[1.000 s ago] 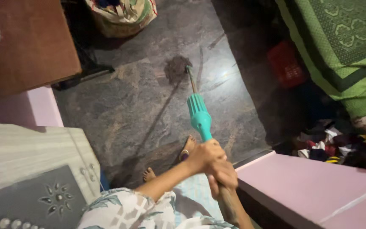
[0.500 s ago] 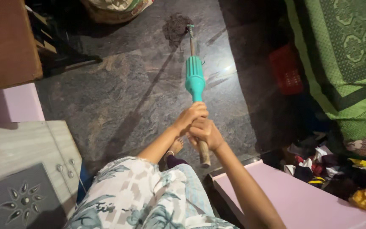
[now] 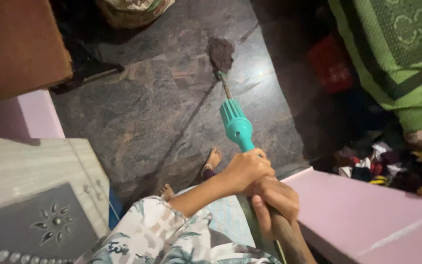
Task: The person mops a tiled floor using a teal spin mop, moving it back and forth in a repetitive motion. The camera is positioned overhead, showing the hands and the mop head as the person cleans the area.
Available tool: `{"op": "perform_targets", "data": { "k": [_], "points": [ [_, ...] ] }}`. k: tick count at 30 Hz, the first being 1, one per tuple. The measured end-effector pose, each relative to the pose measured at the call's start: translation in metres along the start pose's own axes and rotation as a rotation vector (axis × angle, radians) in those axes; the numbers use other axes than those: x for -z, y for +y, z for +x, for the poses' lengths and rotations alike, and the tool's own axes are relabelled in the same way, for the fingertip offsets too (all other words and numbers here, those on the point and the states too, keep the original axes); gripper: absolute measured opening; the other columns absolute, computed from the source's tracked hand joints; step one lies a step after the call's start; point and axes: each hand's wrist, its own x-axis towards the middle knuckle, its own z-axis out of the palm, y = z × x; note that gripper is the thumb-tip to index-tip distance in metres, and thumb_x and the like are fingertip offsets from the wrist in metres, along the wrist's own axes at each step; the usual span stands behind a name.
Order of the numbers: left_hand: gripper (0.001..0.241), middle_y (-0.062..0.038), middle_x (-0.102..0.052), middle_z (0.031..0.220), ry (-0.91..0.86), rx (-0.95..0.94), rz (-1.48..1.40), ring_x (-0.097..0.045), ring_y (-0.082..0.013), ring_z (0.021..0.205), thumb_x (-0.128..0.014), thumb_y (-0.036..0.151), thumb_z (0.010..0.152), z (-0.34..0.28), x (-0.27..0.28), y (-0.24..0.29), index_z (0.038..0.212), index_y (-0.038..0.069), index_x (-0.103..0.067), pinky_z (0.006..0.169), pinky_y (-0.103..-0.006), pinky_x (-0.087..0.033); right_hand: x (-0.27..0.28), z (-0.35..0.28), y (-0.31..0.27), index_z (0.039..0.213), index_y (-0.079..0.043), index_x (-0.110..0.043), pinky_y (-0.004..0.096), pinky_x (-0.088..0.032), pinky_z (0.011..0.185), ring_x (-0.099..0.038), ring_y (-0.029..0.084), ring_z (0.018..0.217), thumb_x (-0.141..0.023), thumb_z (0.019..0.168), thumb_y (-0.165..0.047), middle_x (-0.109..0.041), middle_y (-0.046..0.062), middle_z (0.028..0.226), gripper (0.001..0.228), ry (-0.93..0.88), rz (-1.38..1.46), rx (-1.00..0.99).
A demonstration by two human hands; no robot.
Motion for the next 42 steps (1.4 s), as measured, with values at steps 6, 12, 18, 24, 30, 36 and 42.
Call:
{"op": "perform_targets", "data": {
  "k": [6, 12, 18, 24, 30, 36, 42],
  "points": [
    [0.018, 0.0, -0.073, 0.088, -0.159, 0.011, -0.124, -0.068, -0.0313, 0.094, -0.073, 0.031, 0.069, -0.063, 0.025, 0.09, 0.083, 0.019, -0.073, 0.071, -0.0453, -0.056, -0.038, -0.05, -0.104, 0.077, 0.008, -0.049, 0.039, -0.046, 0.06, -0.057, 0.026, 0.058, -0.063, 0.086, -0.001, -0.054, 0.016, 0.067, 0.019, 0.225, -0.056, 0.051],
    [0.02, 0.002, -0.072, 0.084, -0.278, -0.007, -0.106, -0.067, -0.0309, 0.092, -0.073, 0.036, 0.069, -0.099, 0.023, 0.109, 0.082, 0.021, -0.072, 0.065, -0.045, -0.054, -0.058, -0.083, -0.099, 0.068, -0.001, -0.048, 0.034, -0.043, 0.053, -0.049, 0.018, 0.049, -0.066, 0.095, -0.011, -0.049, 0.007, 0.059, 0.033, 0.194, 0.225, 0.2],
    [0.02, 0.003, -0.068, 0.081, -0.207, -0.084, -0.088, -0.068, -0.0282, 0.095, -0.074, 0.034, 0.067, -0.109, 0.011, 0.092, 0.081, 0.02, -0.07, 0.062, -0.0421, -0.053, -0.07, -0.094, -0.074, 0.067, -0.001, -0.048, 0.034, -0.041, 0.049, -0.047, 0.016, 0.045, -0.064, 0.096, -0.012, -0.052, 0.005, 0.058, 0.035, 0.229, 0.267, 0.381],
    [0.014, 0.004, -0.066, 0.081, -0.086, -0.154, -0.037, -0.067, -0.0283, 0.098, -0.074, 0.028, 0.069, -0.087, -0.006, 0.047, 0.077, 0.017, -0.068, 0.069, -0.0386, -0.055, -0.07, -0.078, -0.037, 0.064, -0.004, -0.048, 0.035, -0.04, 0.054, -0.05, 0.022, 0.05, -0.063, 0.092, -0.01, -0.052, 0.006, 0.059, 0.033, 0.292, 0.021, 0.315],
    [0.01, 0.001, -0.066, 0.086, 0.014, -0.139, -0.029, -0.066, -0.0267, 0.106, -0.07, 0.023, 0.075, -0.033, -0.047, -0.061, 0.078, 0.015, -0.067, 0.085, -0.0361, -0.055, -0.051, -0.038, 0.071, 0.063, -0.008, -0.049, 0.037, -0.042, 0.062, -0.055, 0.025, 0.06, -0.065, 0.081, -0.004, -0.053, 0.008, 0.064, 0.024, 0.23, -0.155, 0.336],
    [0.014, -0.006, -0.062, 0.092, 0.076, -0.049, -0.21, -0.061, -0.0269, 0.105, -0.068, 0.021, 0.084, 0.058, -0.083, -0.195, 0.08, 0.01, -0.062, 0.093, -0.0362, -0.051, -0.015, 0.024, 0.205, 0.066, -0.009, -0.047, 0.04, -0.042, 0.061, -0.052, 0.027, 0.062, -0.073, 0.078, -0.001, -0.048, 0.007, 0.065, 0.029, 0.023, -0.217, 0.34],
    [0.024, -0.011, -0.06, 0.091, 0.119, -0.021, -0.147, -0.059, -0.0315, 0.102, -0.072, 0.025, 0.077, 0.129, -0.092, -0.264, 0.077, 0.006, -0.058, 0.093, -0.0401, -0.048, 0.017, 0.077, 0.287, 0.068, -0.008, -0.05, 0.042, -0.045, 0.06, -0.055, 0.03, 0.063, -0.077, 0.077, -0.004, -0.053, 0.01, 0.067, 0.029, -0.059, -0.195, 0.295]
  ]
}}
